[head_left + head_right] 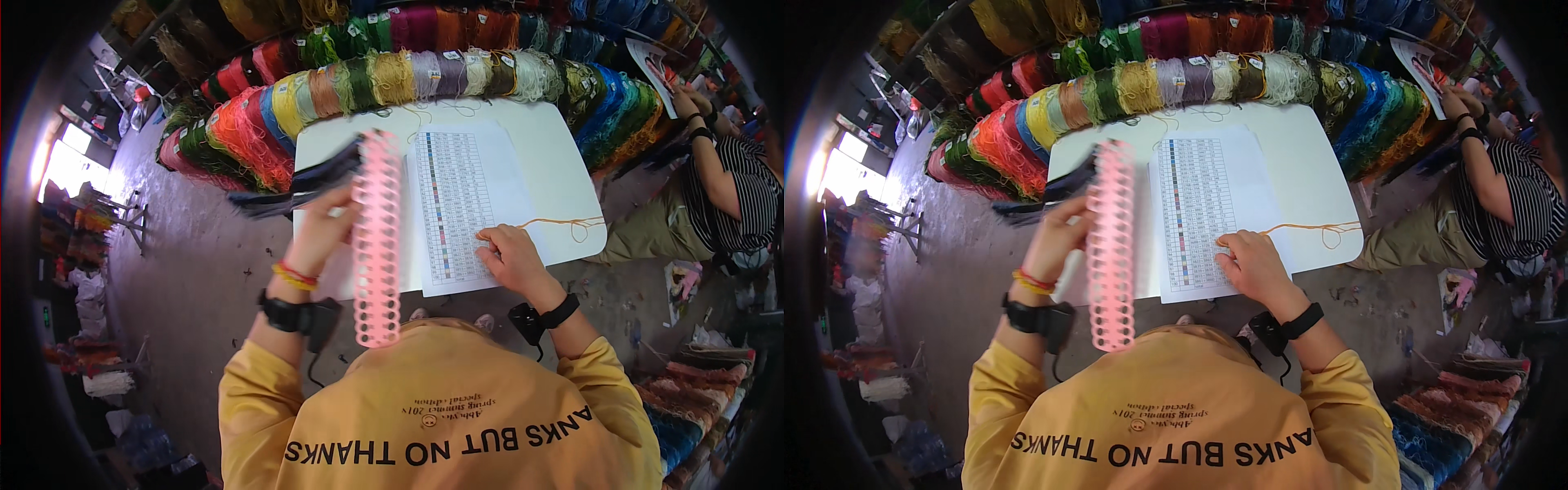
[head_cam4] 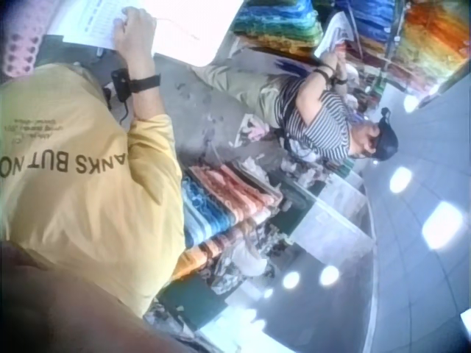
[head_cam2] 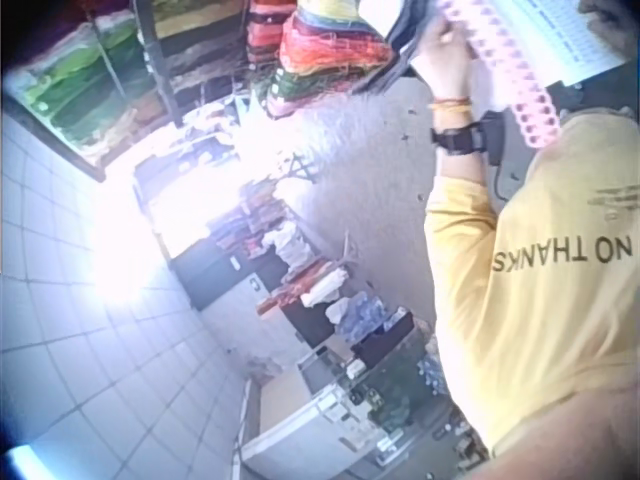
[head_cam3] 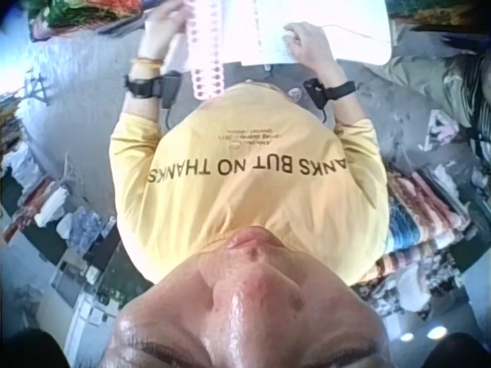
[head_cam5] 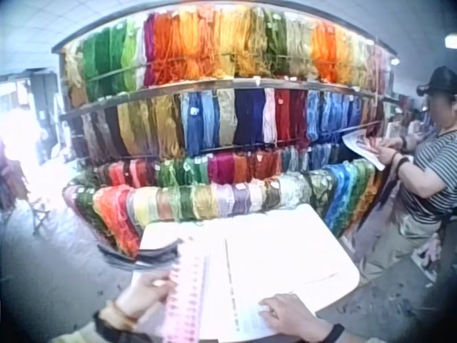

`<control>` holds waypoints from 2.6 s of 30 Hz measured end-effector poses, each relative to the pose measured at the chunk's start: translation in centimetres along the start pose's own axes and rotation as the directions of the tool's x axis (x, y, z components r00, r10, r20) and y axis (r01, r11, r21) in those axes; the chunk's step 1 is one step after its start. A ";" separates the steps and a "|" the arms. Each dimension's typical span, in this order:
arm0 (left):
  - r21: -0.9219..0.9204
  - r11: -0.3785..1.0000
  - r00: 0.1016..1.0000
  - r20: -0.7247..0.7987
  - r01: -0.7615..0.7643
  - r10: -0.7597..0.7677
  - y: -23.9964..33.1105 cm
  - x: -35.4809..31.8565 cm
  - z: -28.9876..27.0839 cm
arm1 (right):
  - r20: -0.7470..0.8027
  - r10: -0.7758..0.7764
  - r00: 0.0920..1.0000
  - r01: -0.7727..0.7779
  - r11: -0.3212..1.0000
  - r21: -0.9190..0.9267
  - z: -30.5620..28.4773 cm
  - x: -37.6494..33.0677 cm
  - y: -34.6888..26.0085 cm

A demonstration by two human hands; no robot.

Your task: The person pulls threads from bundles on a rack and threads them through holes in a pink organizer strip while referring to a printed chart. They repeat this process, pulling threads from different bundles and securing them to the organizer.

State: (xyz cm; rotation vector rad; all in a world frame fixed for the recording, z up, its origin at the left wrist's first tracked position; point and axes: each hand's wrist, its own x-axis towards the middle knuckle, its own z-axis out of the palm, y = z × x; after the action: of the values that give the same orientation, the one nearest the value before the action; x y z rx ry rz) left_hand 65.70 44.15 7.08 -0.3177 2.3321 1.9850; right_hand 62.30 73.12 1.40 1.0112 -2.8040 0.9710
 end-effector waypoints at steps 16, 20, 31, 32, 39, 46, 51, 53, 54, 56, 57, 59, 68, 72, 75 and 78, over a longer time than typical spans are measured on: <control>0.121 0.992 0.998 -0.041 -0.044 0.049 -6.4 2.1 2.9 | -0.109 0.128 0.986 -0.121 0.990 0.074 0.5 1.2 -1.4; 0.145 0.984 0.989 -0.088 -0.108 0.121 -8.3 3.6 3.0 | -0.043 0.339 0.940 -0.301 0.882 0.363 0.0 2.3 -4.7; -0.188 0.982 0.999 -0.035 -0.015 0.008 -6.4 2.8 5.0 | 0.030 0.357 0.934 -0.281 0.677 0.681 5.0 9.0 -6.2; -0.186 0.982 0.999 -0.032 -0.039 0.034 -6.9 2.8 4.9 | 0.020 0.378 0.926 -0.290 0.676 0.677 5.3 9.5 -6.3; -0.490 0.864 0.992 0.101 0.116 -0.076 -5.7 2.9 4.1 | -0.085 0.326 0.942 -0.253 0.851 0.459 7.4 10.8 -5.7; -0.486 0.857 0.985 0.059 0.170 -0.162 -5.5 3.3 4.0 | -0.099 0.305 0.947 -0.252 0.898 0.360 7.2 10.9 -6.9; -0.341 0.935 0.995 0.009 0.096 -0.099 -5.8 3.6 4.1 | -0.138 0.170 0.976 -0.142 0.971 0.192 7.1 10.7 -7.3; -0.308 0.947 0.996 0.007 0.088 -0.090 -6.0 3.7 4.0 | -0.155 0.141 0.978 -0.116 0.981 0.158 7.4 10.7 -7.1; -0.274 0.958 0.997 0.009 0.077 -0.078 -6.0 3.7 4.0 | -0.173 0.112 0.978 -0.092 0.988 0.120 7.4 10.7 -7.0; -0.271 0.960 0.997 0.007 0.074 -0.075 -5.8 3.7 4.2 | -0.154 0.121 0.981 -0.108 0.990 0.090 7.2 10.7 -7.0; -0.271 0.960 0.997 0.003 0.071 -0.073 -5.7 3.8 4.2 | -0.130 0.128 0.983 -0.121 0.991 0.057 7.1 10.7 -6.9; -0.294 0.952 0.996 -0.006 0.079 -0.084 -5.9 3.8 4.4 | -0.115 0.137 0.984 -0.128 0.988 0.082 7.1 10.7 -6.8; 0.187 0.971 0.983 -0.087 -0.146 0.165 -7.4 3.9 1.2 | -0.077 0.287 0.955 -0.248 0.913 0.325 7.8 9.1 -7.6; 0.250 0.958 0.976 -0.126 -0.141 0.176 -5.9 2.2 -0.9 | -0.233 0.137 0.963 -0.090 0.976 0.200 8.9 8.9 -7.1; -0.677 0.710 0.981 0.120 0.192 -0.151 -3.7 0.5 -1.2 | -0.249 0.113 0.962 -0.089 0.990 0.106 9.2 8.7 -6.8; -0.901 0.278 0.935 0.355 0.334 0.026 -2.6 -0.6 -1.0 | -0.259 0.141 0.955 -0.125 0.989 0.078 9.2 8.6 -6.8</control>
State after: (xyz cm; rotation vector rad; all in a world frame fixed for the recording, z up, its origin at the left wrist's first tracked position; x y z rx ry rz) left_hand 66.86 42.85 4.83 -0.2188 0.5701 2.7913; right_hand 61.22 58.96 -0.50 0.6456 -2.6612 1.1189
